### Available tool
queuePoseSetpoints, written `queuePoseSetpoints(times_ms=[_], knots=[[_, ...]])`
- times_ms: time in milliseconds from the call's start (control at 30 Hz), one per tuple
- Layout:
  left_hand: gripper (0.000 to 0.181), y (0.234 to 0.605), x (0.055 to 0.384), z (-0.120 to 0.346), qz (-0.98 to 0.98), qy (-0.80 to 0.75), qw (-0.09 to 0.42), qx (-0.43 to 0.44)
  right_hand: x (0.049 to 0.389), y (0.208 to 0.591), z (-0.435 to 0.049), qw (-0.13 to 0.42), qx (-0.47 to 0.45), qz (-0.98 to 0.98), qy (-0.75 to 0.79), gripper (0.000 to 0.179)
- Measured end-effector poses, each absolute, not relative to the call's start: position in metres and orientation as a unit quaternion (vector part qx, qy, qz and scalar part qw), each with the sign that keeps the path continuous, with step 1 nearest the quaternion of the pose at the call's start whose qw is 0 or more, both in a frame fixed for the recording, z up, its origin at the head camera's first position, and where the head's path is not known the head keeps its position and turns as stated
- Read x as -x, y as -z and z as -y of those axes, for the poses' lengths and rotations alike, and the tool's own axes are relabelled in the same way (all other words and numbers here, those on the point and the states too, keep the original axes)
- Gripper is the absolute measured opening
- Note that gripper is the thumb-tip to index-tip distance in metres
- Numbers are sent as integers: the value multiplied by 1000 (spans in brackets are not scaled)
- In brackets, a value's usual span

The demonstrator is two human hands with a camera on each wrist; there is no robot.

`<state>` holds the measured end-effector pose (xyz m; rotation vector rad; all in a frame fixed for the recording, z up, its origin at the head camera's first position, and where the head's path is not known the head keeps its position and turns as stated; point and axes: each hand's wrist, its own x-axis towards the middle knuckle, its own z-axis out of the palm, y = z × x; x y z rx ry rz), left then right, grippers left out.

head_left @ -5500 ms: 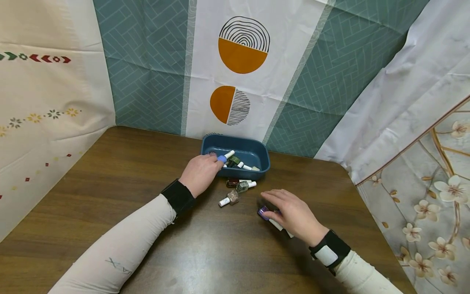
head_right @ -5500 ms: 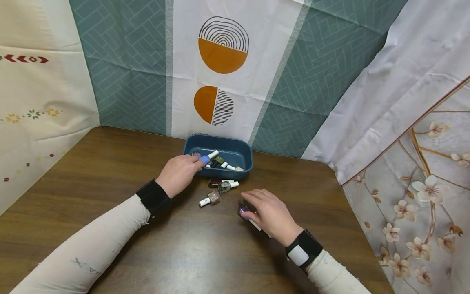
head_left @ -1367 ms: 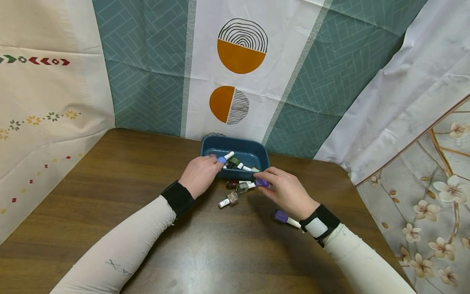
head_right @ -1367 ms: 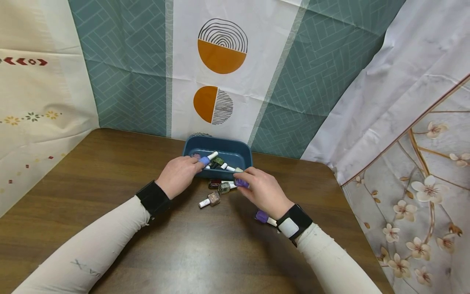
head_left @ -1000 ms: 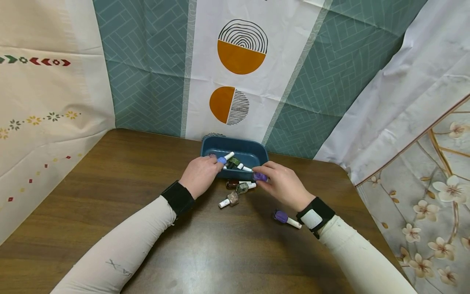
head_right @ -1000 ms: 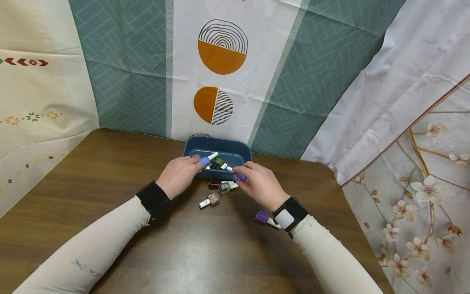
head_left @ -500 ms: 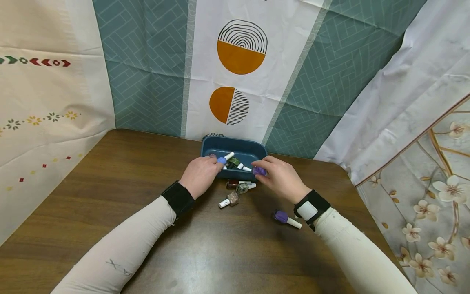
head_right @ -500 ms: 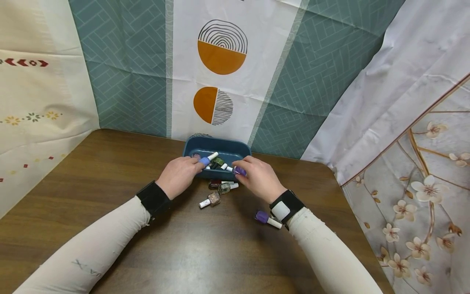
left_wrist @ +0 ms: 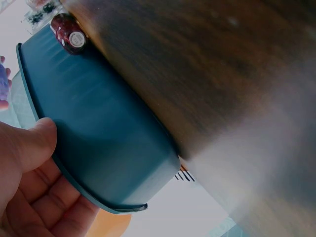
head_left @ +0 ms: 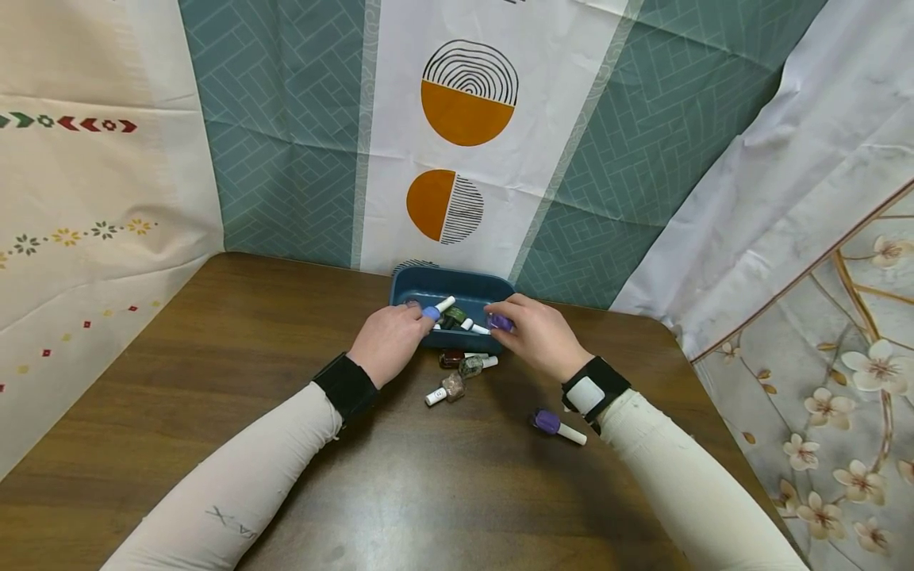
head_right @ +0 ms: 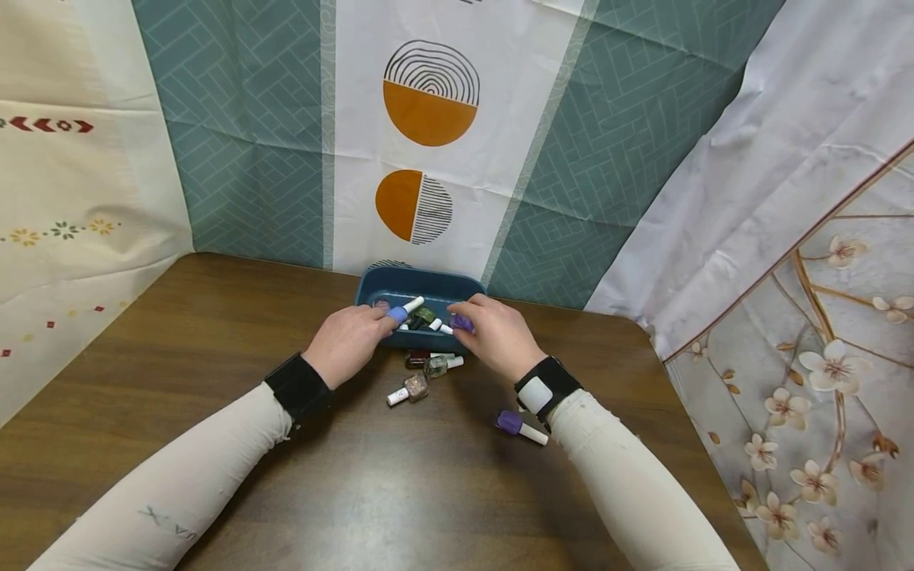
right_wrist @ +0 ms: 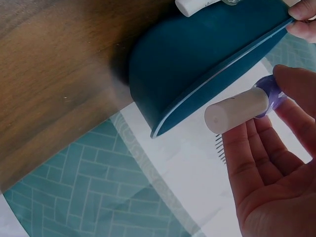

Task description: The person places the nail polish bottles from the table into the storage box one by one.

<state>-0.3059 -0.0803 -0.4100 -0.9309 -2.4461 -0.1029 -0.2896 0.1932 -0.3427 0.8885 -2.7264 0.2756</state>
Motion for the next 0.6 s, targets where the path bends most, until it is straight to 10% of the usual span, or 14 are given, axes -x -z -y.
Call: queuePoseSetpoints(times_ms=[600], knots=[[17, 408, 304, 80, 904, 36, 257, 341, 318, 347, -180, 95, -256, 957, -97, 36]])
